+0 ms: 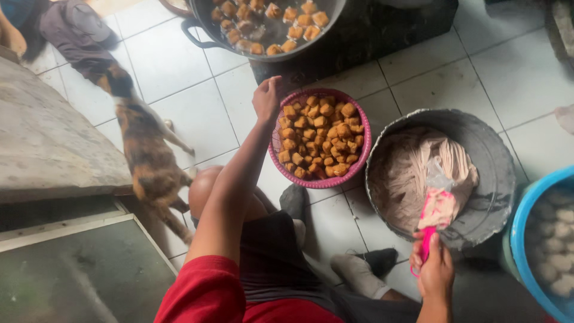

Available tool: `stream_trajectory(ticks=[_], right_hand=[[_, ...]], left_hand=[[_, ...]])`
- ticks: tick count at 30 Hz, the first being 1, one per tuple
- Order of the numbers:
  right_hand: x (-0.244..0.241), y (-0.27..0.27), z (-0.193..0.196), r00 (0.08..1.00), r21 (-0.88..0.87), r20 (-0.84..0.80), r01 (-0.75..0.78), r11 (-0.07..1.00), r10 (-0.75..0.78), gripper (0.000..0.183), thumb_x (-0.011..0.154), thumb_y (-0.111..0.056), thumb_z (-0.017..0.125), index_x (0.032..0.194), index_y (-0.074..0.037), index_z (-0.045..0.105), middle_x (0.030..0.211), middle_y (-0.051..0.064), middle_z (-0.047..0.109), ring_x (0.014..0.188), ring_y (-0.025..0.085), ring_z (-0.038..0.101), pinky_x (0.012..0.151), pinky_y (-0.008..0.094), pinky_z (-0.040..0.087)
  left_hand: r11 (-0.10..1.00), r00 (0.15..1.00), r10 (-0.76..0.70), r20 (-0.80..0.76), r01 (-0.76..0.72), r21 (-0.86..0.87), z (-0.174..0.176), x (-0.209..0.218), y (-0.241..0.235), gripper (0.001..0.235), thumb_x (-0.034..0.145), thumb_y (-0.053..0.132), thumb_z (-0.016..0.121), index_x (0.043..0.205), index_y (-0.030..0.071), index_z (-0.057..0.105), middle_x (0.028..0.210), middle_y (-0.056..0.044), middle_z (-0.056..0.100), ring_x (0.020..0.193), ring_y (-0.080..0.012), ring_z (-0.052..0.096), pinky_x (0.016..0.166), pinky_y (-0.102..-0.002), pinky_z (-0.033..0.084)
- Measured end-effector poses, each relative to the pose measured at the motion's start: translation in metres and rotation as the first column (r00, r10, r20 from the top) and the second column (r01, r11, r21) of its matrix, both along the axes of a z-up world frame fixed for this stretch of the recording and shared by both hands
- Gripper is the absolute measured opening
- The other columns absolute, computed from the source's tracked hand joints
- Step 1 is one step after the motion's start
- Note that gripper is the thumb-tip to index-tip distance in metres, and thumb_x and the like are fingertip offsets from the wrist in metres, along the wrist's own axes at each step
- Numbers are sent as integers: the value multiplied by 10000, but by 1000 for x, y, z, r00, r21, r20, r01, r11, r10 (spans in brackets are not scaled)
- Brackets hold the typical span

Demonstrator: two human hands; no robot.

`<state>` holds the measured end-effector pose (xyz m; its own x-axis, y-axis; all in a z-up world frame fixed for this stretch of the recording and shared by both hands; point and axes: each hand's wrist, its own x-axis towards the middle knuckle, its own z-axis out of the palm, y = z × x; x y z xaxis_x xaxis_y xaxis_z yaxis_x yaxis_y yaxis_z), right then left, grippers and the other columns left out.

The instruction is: The person sits on the floor and repeatedly picks up fried dough balls from a pink basket. They use a pink spatula to scoop a paste from a metal bowl and stuff it into each dough ball before placing it back in the basket.

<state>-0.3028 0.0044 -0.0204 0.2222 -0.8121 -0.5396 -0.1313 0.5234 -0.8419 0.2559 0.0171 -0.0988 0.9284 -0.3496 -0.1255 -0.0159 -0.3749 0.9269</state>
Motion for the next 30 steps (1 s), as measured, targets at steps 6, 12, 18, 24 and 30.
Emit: stream_trajectory(ticks=[6, 12, 18, 24, 30], right_hand=[[-28, -38, -75, 869, -239, -461, -318, 917, 181, 205, 1066, -112, 486, 1223, -16, 577, 856, 114, 715, 636, 167, 584, 590, 318, 477], [-32, -56, -102, 380, -101, -885, -720, 686, 268, 230, 966, -112, 638, 1181, -102, 719, 1048, 195, 725, 1007, 422, 685, 853, 487, 535], [-12, -80, -141, 21, 119, -969, -834, 538, 247, 273, 903, -83, 599, 1130, -109, 749, 1095, 191, 723, 987, 406, 711, 827, 500, 564], [6, -96, -150, -250, 383, -891, -862, 332, 378, 223, 921, -152, 614, 1041, -83, 789, 1145, 164, 740, 1043, 367, 732, 882, 460, 584], [4, -103, -90, 147, 127, -767, -919, 373, 625, 299, 891, -110, 640, 1147, -130, 792, 1057, 165, 739, 952, 359, 691, 822, 468, 549]], left_hand=[[743, 753, -627, 197, 503, 442, -12, -77, 5, 327, 923, 235, 634, 1223, 142, 722, 1184, -115, 723, 1048, -317, 693, 910, -430, 538], [468, 395, -877, 275, 568, 677, -33, -111, 10, 379, 907, 224, 699, 1264, 97, 681, 1311, -123, 637, 1222, -306, 583, 986, -489, 460], [446, 403, -884, 236, 582, 679, -38, -111, 9, 329, 903, 188, 695, 1224, 117, 703, 1302, -110, 649, 1255, -279, 573, 1000, -468, 463], [416, 412, -893, 179, 608, 676, -31, -106, 13, 293, 908, 206, 696, 1182, 104, 713, 1233, -127, 655, 1176, -297, 600, 907, -466, 520], [123, 386, -896, -222, 693, 710, -49, -127, 12, 243, 1091, 203, 481, 1161, 150, 708, 1199, -93, 670, 1032, -255, 691, 860, -431, 584]])
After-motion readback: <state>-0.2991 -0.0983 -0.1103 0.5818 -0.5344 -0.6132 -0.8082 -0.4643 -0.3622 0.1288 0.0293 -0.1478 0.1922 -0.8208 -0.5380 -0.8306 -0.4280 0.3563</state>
